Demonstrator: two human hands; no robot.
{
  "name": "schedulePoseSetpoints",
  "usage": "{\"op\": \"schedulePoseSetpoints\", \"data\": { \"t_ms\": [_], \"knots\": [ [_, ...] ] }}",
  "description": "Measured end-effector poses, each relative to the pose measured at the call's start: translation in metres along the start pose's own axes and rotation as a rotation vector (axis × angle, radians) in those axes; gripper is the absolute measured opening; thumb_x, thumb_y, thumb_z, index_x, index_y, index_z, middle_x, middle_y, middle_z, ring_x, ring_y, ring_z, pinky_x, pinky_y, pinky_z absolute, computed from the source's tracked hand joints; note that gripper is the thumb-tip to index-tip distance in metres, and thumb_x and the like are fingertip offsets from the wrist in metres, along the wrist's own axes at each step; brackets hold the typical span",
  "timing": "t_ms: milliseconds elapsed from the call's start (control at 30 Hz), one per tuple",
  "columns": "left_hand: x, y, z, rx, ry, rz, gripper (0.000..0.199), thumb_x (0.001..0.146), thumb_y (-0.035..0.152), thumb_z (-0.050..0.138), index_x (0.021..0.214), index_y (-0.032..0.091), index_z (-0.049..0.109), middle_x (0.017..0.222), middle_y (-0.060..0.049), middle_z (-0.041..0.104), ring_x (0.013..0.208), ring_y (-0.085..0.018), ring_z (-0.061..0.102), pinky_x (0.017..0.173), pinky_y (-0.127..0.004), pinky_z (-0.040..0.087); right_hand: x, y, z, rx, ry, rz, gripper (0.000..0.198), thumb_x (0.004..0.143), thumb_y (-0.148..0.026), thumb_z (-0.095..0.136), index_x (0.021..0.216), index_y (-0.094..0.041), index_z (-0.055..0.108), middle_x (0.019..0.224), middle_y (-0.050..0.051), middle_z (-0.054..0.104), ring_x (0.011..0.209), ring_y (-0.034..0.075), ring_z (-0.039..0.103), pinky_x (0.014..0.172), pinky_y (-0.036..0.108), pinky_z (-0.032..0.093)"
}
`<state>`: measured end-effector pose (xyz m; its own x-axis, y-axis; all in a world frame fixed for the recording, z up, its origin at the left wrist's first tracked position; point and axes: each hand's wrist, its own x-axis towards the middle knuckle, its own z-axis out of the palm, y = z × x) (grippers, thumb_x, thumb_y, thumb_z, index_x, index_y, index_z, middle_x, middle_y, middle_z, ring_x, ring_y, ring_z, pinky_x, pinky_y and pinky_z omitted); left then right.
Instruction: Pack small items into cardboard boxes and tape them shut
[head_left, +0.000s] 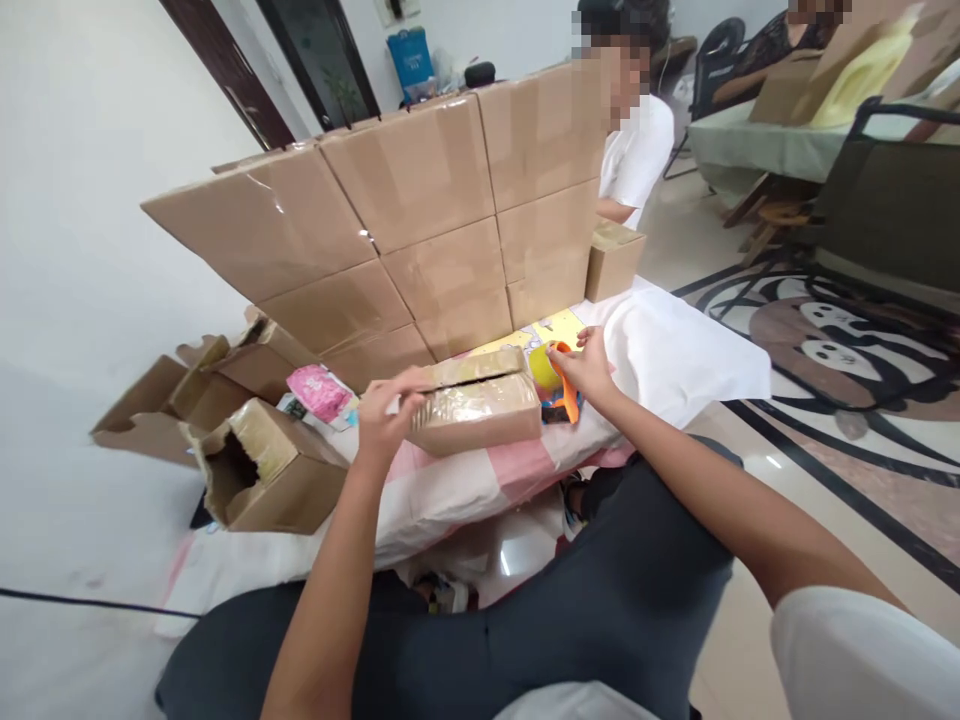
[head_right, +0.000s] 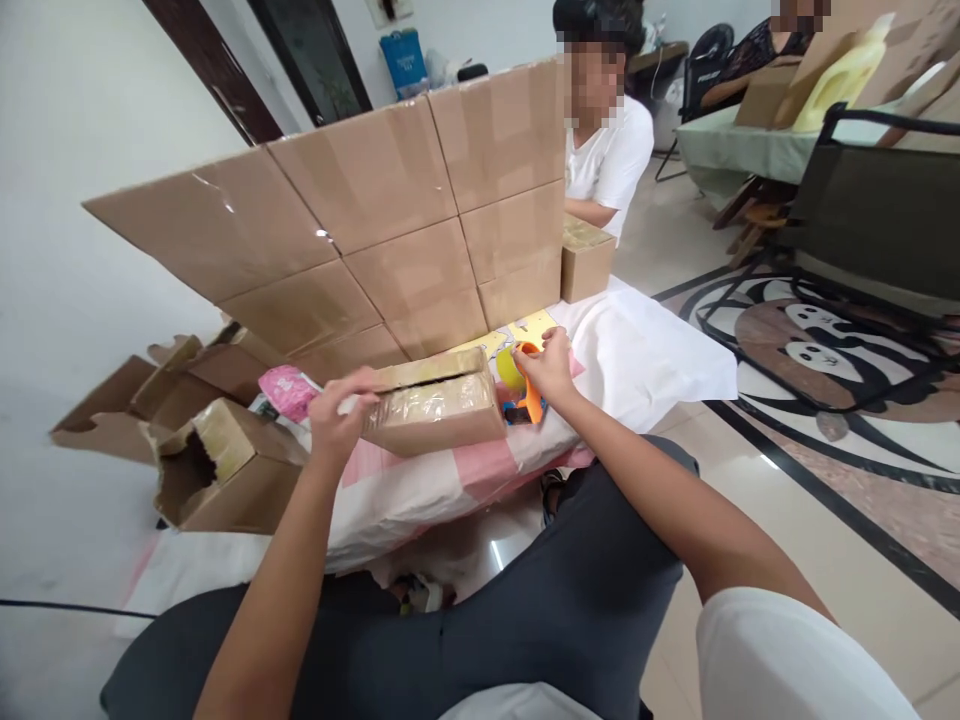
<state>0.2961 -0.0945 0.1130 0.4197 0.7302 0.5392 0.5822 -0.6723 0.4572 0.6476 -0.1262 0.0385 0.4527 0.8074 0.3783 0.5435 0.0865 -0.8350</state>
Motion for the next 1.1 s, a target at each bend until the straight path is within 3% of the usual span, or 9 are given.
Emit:
{"op": "schedulePoseSetpoints", "data": {
  "t_ms": [100, 167, 267, 467, 667, 767, 833, 1000, 1100],
  "knots": [
    [-0.016, 0.012, -0.007, 0.198, -0.322, 0.119, 0.045, 0.097, 0.052, 0.05, 0.13, 0.027, 0.068, 0.126, -0.01, 0.072, 0.116, -0.03, 0.063, 0.101, -0.045, 0.045, -0.002, -0.005, -0.006, 0.011, -0.149, 0.184, 0.041, 0.075, -0.057, 0.071, 0.082, -0.021, 0.052, 0.074, 0.002, 0.061, 0.066, 0.017, 0.055, 0.06, 0.029, 0.044],
    [-0.021, 0.026, -0.008, 0.341, -0.322, 0.094, 0.055, 0.094, 0.056, 0.055, 0.142, 0.028, 0.059, 0.124, -0.011, 0.073, 0.115, -0.034, 0.059, 0.101, -0.05, 0.042, -0.002, -0.011, -0.01, 0.051, -0.295, 0.184, 0.045, 0.071, -0.06, 0.076, 0.075, -0.02, 0.056, 0.071, 0.004, 0.065, 0.065, 0.018, 0.058, 0.06, 0.03, 0.045],
    [-0.023, 0.056, 0.0, 0.465, -0.183, 0.088, 0.059, 0.09, 0.059, 0.061, 0.142, 0.03, 0.06, 0.122, -0.013, 0.071, 0.113, -0.038, 0.056, 0.101, -0.056, 0.039, -0.005, -0.026, -0.02, 0.135, -0.398, 0.129, 0.05, 0.068, -0.064, 0.078, 0.077, -0.018, 0.062, 0.074, 0.005, 0.07, 0.067, 0.02, 0.062, 0.062, 0.032, 0.049],
    [-0.034, 0.105, 0.035, 0.156, 0.384, 0.085, 0.027, 0.095, 0.038, 0.059, 0.11, 0.021, 0.074, 0.112, -0.014, 0.062, 0.097, -0.024, 0.063, 0.085, -0.038, 0.052, -0.043, -0.078, -0.046, 0.502, -0.12, -0.099, 0.051, 0.087, -0.071, 0.057, 0.101, -0.023, 0.064, 0.082, 0.005, 0.073, 0.071, 0.025, 0.068, 0.065, 0.038, 0.055],
    [-0.019, 0.093, 0.046, 0.267, -0.012, 0.05, 0.026, 0.099, 0.038, 0.053, 0.108, 0.028, 0.076, 0.117, -0.007, 0.073, 0.11, -0.027, 0.066, 0.096, -0.045, 0.048, -0.053, -0.086, -0.054, 0.606, -0.137, -0.05, 0.072, 0.086, -0.082, 0.039, 0.123, -0.023, 0.059, 0.092, 0.01, 0.074, 0.089, 0.032, 0.072, 0.073, 0.045, 0.059],
    [-0.012, 0.097, 0.044, 0.278, 0.023, 0.047, 0.028, 0.098, 0.042, 0.056, 0.091, 0.026, 0.078, 0.109, -0.006, 0.075, 0.106, -0.028, 0.065, 0.093, -0.044, 0.048, -0.05, -0.083, -0.062, 0.615, -0.192, -0.059, 0.061, 0.094, -0.071, 0.042, 0.127, -0.023, 0.059, 0.087, 0.009, 0.074, 0.088, 0.031, 0.072, 0.075, 0.044, 0.059],
    [-0.014, 0.115, 0.047, 0.222, 0.043, 0.067, 0.028, 0.097, 0.044, 0.058, 0.093, 0.025, 0.078, 0.102, -0.007, 0.074, 0.1, -0.027, 0.065, 0.09, -0.041, 0.048, -0.054, -0.087, -0.068, 0.59, -0.225, -0.162, 0.054, 0.098, -0.065, 0.038, 0.126, -0.024, 0.061, 0.084, 0.008, 0.073, 0.086, 0.029, 0.071, 0.074, 0.042, 0.059],
    [-0.029, 0.176, 0.058, -0.177, -0.274, 0.027, 0.027, 0.094, 0.045, 0.064, 0.098, 0.022, 0.078, 0.098, -0.007, 0.071, 0.09, -0.022, 0.065, 0.077, -0.032, 0.049, -0.077, -0.109, -0.075, 0.386, -0.139, -0.75, 0.045, 0.103, -0.054, 0.034, 0.099, -0.022, 0.065, 0.084, 0.01, 0.068, 0.085, 0.027, 0.066, 0.076, 0.042, 0.056],
    [-0.03, 0.19, 0.061, -0.425, -0.246, -0.058, 0.024, 0.093, 0.036, 0.066, 0.078, 0.021, 0.078, 0.092, -0.005, 0.068, 0.088, -0.019, 0.062, 0.078, -0.03, 0.047, -0.08, -0.11, -0.073, 0.404, -0.078, -0.791, 0.045, 0.106, -0.047, 0.028, 0.091, -0.022, 0.061, 0.078, 0.008, 0.064, 0.077, 0.024, 0.063, 0.074, 0.042, 0.054]
  ]
}}
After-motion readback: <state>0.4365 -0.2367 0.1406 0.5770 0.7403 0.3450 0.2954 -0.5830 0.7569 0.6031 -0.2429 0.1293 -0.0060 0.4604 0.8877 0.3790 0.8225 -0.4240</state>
